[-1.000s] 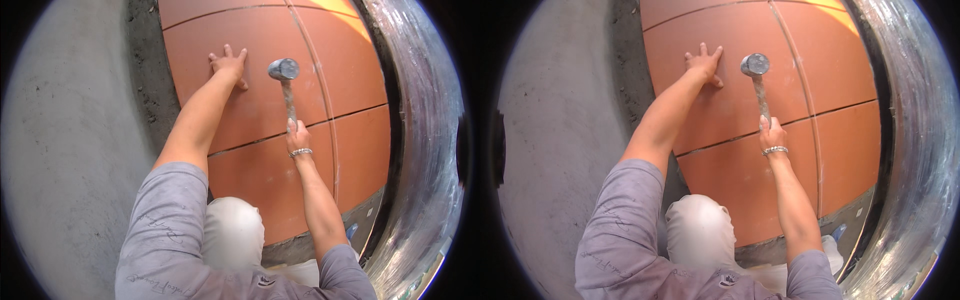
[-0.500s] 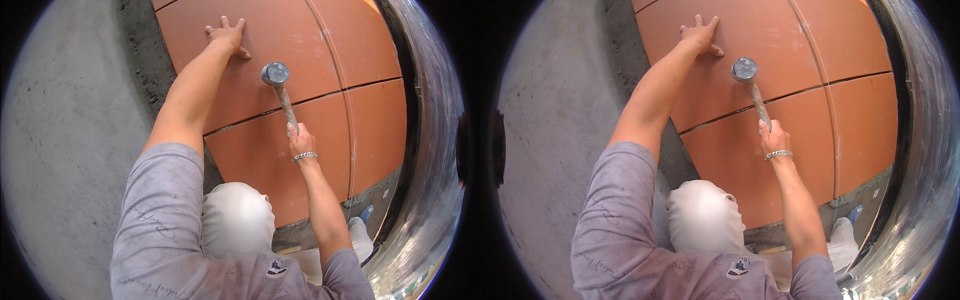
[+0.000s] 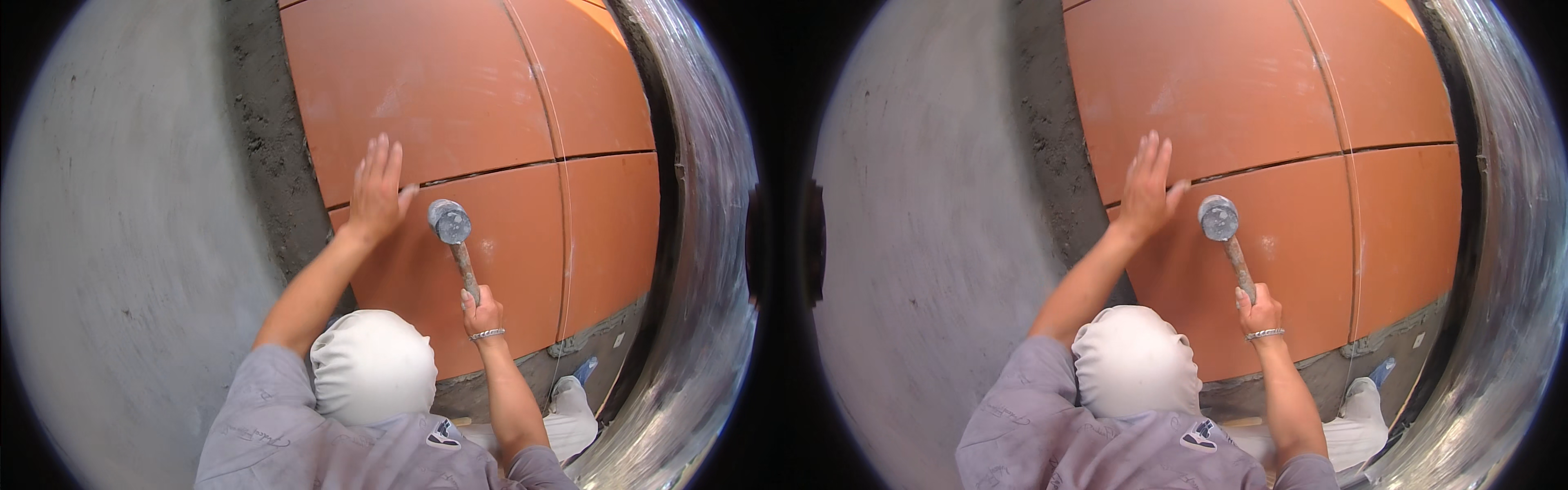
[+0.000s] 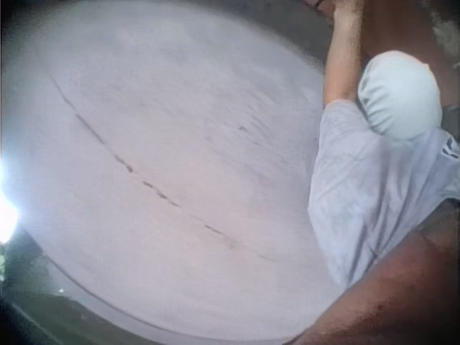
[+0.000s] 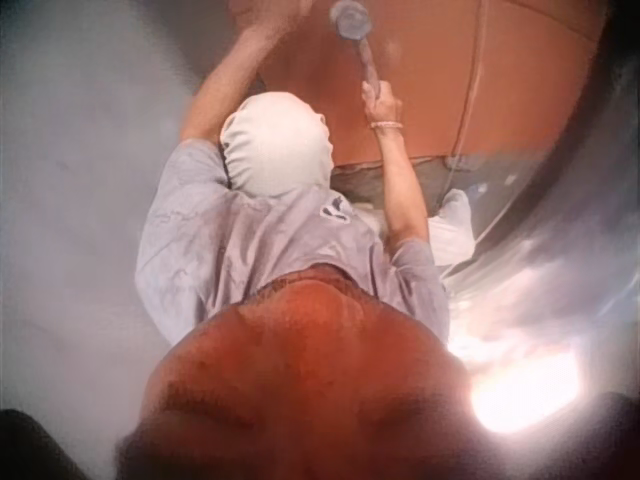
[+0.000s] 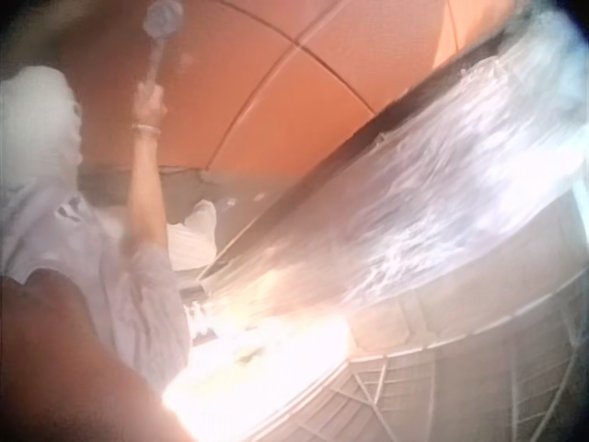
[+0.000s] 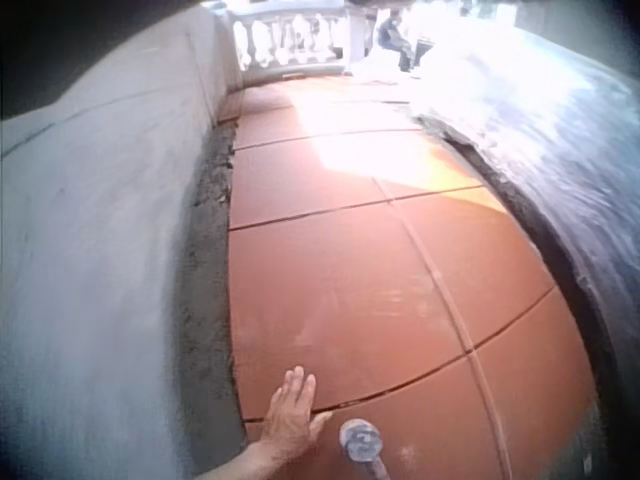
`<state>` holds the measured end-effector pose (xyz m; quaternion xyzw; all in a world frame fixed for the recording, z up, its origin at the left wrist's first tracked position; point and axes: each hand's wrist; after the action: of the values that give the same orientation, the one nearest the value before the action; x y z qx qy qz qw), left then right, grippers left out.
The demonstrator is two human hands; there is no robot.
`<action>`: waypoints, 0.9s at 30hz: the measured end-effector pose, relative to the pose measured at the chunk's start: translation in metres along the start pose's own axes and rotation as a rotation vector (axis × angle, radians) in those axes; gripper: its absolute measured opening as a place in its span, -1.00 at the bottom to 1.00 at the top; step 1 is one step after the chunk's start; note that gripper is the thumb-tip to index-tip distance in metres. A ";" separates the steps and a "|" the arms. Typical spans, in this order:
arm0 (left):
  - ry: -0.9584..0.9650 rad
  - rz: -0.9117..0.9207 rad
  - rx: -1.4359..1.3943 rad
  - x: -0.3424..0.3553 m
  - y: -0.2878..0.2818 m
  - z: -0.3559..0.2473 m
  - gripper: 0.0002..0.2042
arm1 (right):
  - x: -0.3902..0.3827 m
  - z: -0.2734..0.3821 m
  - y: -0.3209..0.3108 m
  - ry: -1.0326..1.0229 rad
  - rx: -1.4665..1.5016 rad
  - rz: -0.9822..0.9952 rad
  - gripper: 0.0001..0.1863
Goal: The person scoops cement from a bucket with a trowel, spreads it on the floor, places a terracotta tile, and taps it with a rubber mallet to level it. The person repeats this process for multiple tiles.
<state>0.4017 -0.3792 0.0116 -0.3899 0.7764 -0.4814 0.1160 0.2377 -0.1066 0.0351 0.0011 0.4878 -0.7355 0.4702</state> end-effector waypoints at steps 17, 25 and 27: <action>-0.336 0.457 0.124 -0.093 -0.022 -0.026 0.32 | 0.003 0.010 -0.010 -0.212 0.026 0.090 -0.60; -0.400 0.552 0.160 -0.082 -0.023 -0.032 0.32 | 0.007 -0.003 -0.027 -0.056 -0.129 0.142 -0.59; -0.419 0.580 0.180 -0.081 -0.023 -0.035 0.32 | 0.012 -0.006 -0.031 0.033 -0.266 0.214 -0.55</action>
<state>0.4476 -0.3037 0.0332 -0.2320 0.7686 -0.4044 0.4380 0.2067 -0.1077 0.0482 0.0029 0.5854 -0.6102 0.5337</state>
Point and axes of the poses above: each hand's wrist, its own x-axis towards the middle knuckle, its own y-axis out of the palm, z = x × y, and after that the axes turned 13 degrees about y, right-handed
